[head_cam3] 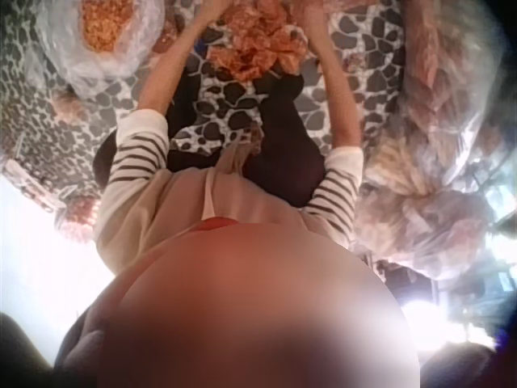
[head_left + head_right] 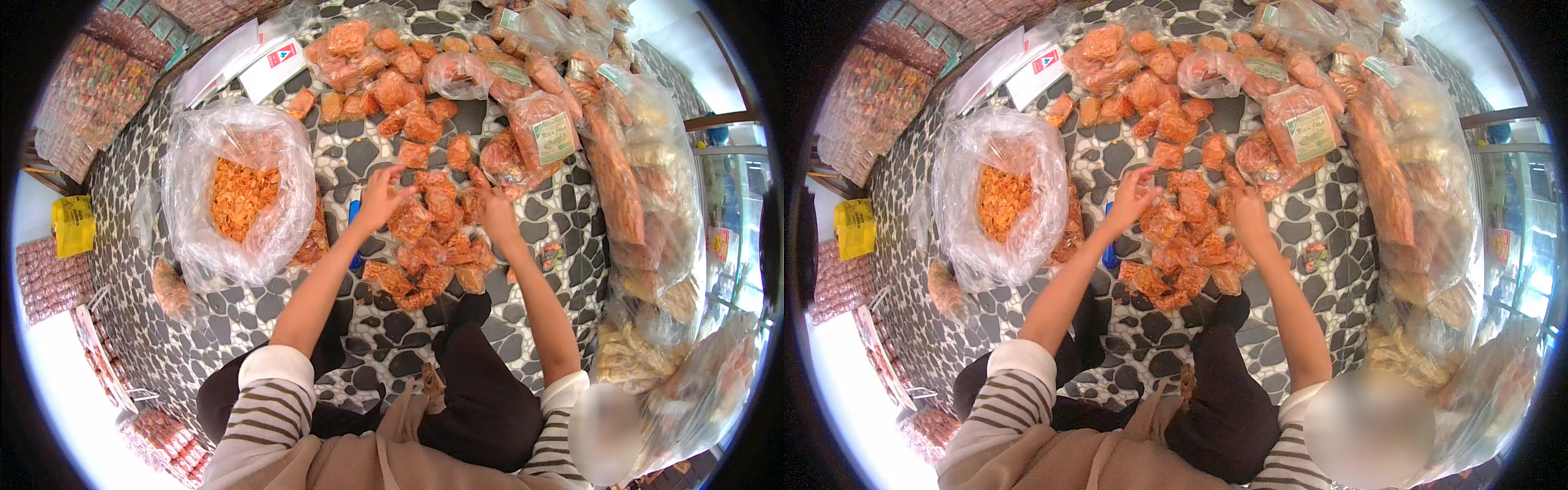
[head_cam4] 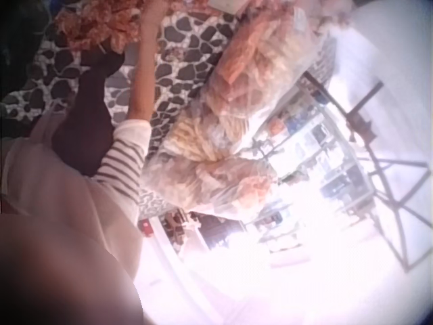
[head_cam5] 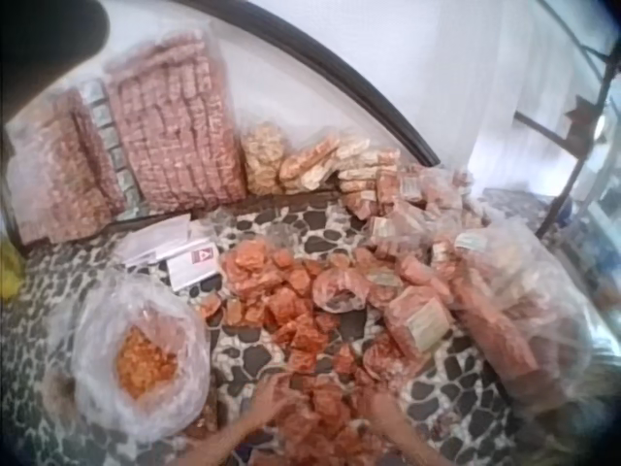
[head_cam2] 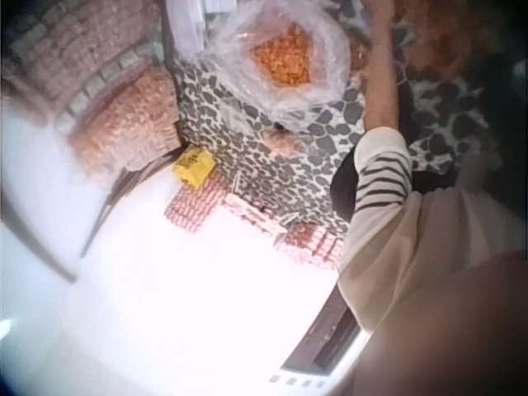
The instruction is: The person sits on the floor and packs orange snack pieces into small clear plastic bags. They open each bag, fill it with snacks, and tie the top to seal it. The person uses a blue tool to assist in opening and handling the bags.
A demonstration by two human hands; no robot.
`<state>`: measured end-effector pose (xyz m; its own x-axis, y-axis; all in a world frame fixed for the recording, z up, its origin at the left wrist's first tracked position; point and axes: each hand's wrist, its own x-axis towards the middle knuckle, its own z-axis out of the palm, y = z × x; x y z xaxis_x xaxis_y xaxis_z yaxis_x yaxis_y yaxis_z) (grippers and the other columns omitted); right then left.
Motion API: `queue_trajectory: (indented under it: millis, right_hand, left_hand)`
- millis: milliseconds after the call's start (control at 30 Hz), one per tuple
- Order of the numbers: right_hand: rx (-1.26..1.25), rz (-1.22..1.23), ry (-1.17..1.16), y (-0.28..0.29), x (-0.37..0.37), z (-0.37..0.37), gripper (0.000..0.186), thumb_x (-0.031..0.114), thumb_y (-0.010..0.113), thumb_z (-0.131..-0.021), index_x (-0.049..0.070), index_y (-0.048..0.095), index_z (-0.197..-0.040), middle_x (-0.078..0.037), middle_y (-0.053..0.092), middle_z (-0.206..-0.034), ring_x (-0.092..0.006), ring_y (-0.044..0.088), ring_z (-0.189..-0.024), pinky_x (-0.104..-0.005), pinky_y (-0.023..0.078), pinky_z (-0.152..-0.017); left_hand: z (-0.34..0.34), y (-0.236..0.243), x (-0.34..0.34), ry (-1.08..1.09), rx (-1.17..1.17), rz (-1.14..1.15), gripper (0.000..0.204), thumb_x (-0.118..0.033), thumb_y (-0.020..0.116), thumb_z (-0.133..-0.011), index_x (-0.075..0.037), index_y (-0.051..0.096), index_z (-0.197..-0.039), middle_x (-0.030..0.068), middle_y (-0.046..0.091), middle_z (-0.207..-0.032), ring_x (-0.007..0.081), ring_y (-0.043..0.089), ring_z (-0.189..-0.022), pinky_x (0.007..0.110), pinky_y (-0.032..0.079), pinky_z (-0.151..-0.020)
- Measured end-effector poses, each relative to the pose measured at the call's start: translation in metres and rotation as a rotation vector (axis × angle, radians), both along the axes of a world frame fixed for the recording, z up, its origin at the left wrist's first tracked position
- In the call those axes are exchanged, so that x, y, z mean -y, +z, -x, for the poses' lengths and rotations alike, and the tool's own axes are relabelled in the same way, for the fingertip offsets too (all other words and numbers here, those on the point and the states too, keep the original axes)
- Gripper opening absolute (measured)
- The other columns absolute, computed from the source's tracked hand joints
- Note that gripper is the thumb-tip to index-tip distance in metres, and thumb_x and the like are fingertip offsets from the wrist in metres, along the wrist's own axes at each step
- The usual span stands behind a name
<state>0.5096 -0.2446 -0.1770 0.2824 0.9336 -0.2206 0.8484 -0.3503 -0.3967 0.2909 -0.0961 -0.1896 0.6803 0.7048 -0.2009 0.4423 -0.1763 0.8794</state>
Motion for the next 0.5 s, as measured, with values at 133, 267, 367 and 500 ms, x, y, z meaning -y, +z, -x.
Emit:
queue_trajectory:
  millis: [133, 267, 367, 500]
  right_hand:
    - [0.081, 0.051, -0.088, -0.026, 0.010, 0.029, 0.047, 0.001, 0.059, -0.074, 0.015, 0.045, -0.117, -0.024, 0.034, -0.122, -0.0419, 0.045, -0.103, -0.0451, 0.049, -0.076]
    - [0.098, 0.011, -0.074, -0.038, 0.004, 0.019, 0.057, -0.002, 0.060, -0.071, 0.016, 0.037, -0.121, -0.024, 0.040, -0.116, -0.0410, 0.048, -0.099, -0.0431, 0.048, -0.074]
    - [-0.180, -0.130, -0.204, -0.022, 0.004, 0.006, 0.061, -0.004, 0.058, -0.070, 0.013, 0.032, -0.122, -0.022, 0.052, -0.097, -0.0307, 0.056, -0.086, -0.0391, 0.046, -0.067]
    - [-0.981, -0.089, -0.597, 0.024, 0.007, -0.002, 0.054, -0.004, 0.057, -0.074, 0.003, 0.034, -0.122, -0.013, 0.056, -0.099, -0.0179, 0.057, -0.086, -0.0283, 0.045, -0.070]
  left_hand:
    - [0.031, 0.001, 0.050, 0.006, -0.136, -0.301, 0.065, -0.046, 0.065, -0.075, -0.010, 0.042, -0.124, 0.0121, 0.041, -0.112, 0.0289, 0.039, -0.110, 0.043, 0.031, -0.093]
    - [0.035, -0.008, 0.061, -0.069, -0.207, -0.258, 0.067, -0.044, 0.068, -0.073, -0.010, 0.042, -0.124, 0.0117, 0.040, -0.112, 0.0277, 0.036, -0.113, 0.043, 0.029, -0.094]
    - [0.034, -0.015, 0.051, -0.081, -0.269, -0.257, 0.061, -0.043, 0.069, -0.074, -0.008, 0.047, -0.118, 0.0117, 0.043, -0.111, 0.0272, 0.040, -0.109, 0.042, 0.032, -0.092]
    - [0.031, -0.023, 0.042, 0.100, -0.076, -0.154, 0.052, -0.041, 0.072, -0.072, -0.003, 0.056, -0.104, 0.0097, 0.054, -0.097, 0.0207, 0.051, -0.089, 0.034, 0.040, -0.077]
